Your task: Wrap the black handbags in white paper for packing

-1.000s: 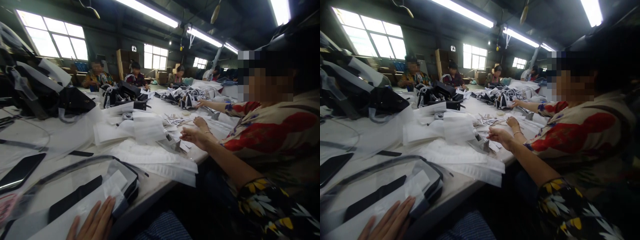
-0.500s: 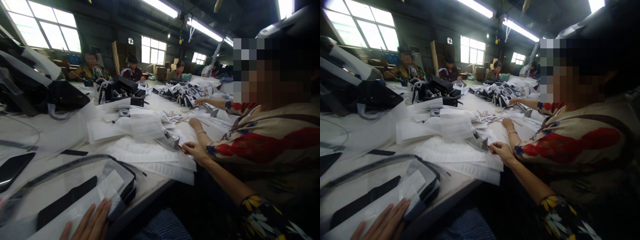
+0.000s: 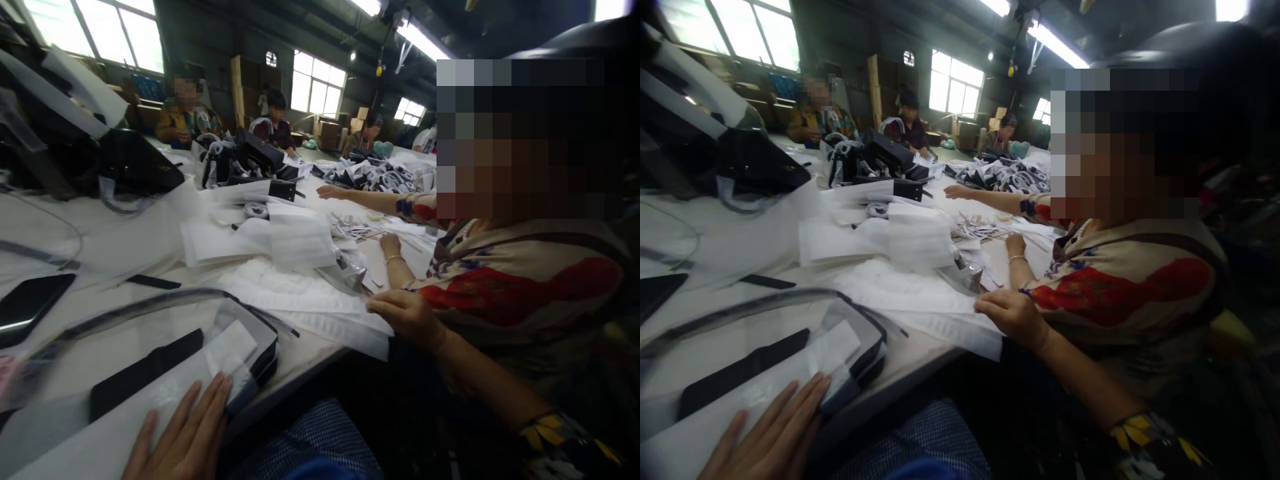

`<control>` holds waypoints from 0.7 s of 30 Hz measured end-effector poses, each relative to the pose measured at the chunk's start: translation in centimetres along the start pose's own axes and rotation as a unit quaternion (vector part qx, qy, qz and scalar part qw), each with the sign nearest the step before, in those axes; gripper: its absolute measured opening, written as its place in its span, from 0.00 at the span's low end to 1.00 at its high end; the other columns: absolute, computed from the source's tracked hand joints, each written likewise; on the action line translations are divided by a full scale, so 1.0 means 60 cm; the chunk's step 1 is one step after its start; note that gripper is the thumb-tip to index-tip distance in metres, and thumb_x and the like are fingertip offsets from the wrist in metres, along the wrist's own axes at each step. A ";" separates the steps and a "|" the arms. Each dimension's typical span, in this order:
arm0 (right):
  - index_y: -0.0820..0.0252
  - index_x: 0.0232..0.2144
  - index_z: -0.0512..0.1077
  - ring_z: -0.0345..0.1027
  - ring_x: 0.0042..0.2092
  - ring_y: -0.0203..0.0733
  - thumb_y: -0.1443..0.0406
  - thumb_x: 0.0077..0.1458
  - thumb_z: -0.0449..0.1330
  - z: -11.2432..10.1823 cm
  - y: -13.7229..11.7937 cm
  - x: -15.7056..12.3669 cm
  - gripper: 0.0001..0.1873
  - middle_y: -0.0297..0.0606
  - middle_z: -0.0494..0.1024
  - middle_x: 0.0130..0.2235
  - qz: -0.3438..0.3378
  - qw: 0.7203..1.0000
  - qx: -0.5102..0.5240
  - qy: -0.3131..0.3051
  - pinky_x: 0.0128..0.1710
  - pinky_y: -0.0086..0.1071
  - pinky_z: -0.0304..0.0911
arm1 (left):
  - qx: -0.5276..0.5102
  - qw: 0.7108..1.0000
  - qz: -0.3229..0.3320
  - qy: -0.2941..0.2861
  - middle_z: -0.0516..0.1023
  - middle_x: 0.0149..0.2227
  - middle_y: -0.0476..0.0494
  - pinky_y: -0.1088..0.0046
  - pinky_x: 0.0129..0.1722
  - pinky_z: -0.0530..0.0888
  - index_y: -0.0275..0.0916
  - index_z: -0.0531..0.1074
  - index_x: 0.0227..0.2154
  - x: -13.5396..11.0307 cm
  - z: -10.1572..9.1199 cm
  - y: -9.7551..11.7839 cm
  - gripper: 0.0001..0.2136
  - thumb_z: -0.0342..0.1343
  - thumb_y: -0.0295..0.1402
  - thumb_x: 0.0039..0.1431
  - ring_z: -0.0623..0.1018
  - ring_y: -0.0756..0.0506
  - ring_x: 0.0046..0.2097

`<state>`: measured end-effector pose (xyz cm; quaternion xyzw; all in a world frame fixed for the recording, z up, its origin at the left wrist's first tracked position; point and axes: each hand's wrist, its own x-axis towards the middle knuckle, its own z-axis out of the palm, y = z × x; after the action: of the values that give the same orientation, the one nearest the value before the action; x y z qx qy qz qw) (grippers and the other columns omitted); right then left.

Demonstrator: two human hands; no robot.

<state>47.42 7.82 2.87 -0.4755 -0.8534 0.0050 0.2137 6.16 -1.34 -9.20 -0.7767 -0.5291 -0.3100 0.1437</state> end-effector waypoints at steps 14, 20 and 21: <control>0.56 0.31 0.74 0.68 0.31 0.34 0.61 0.61 0.60 0.136 -0.245 0.295 0.08 0.32 0.75 0.31 -0.381 0.867 0.159 -0.279 0.29 0.27 0.57 | 0.035 0.996 -0.067 0.042 0.78 0.55 0.52 0.59 0.68 0.55 0.43 0.73 0.55 0.041 -0.032 0.048 0.16 0.50 0.27 0.68 0.77 0.44 0.56; 0.57 0.30 0.75 0.67 0.32 0.35 0.65 0.56 0.66 0.204 -0.285 0.363 0.04 0.32 0.78 0.34 -0.435 0.803 0.087 -0.398 0.27 0.28 0.50 | 0.027 0.994 -0.084 0.066 0.80 0.52 0.43 0.59 0.68 0.56 0.42 0.75 0.53 0.030 -0.022 0.044 0.15 0.50 0.27 0.68 0.77 0.45 0.55; 0.57 0.30 0.76 0.68 0.32 0.35 0.64 0.56 0.66 0.207 -0.291 0.368 0.04 0.32 0.78 0.34 -0.435 0.796 0.075 -0.413 0.27 0.29 0.50 | 0.028 0.994 -0.083 0.066 0.80 0.52 0.43 0.58 0.68 0.56 0.41 0.75 0.53 0.029 -0.021 0.043 0.15 0.50 0.27 0.68 0.77 0.45 0.56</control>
<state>18.61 18.64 3.22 0.0110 -0.9745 0.1713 -0.1444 8.51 -1.80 -6.89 -0.7039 -0.5891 -0.3569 0.1737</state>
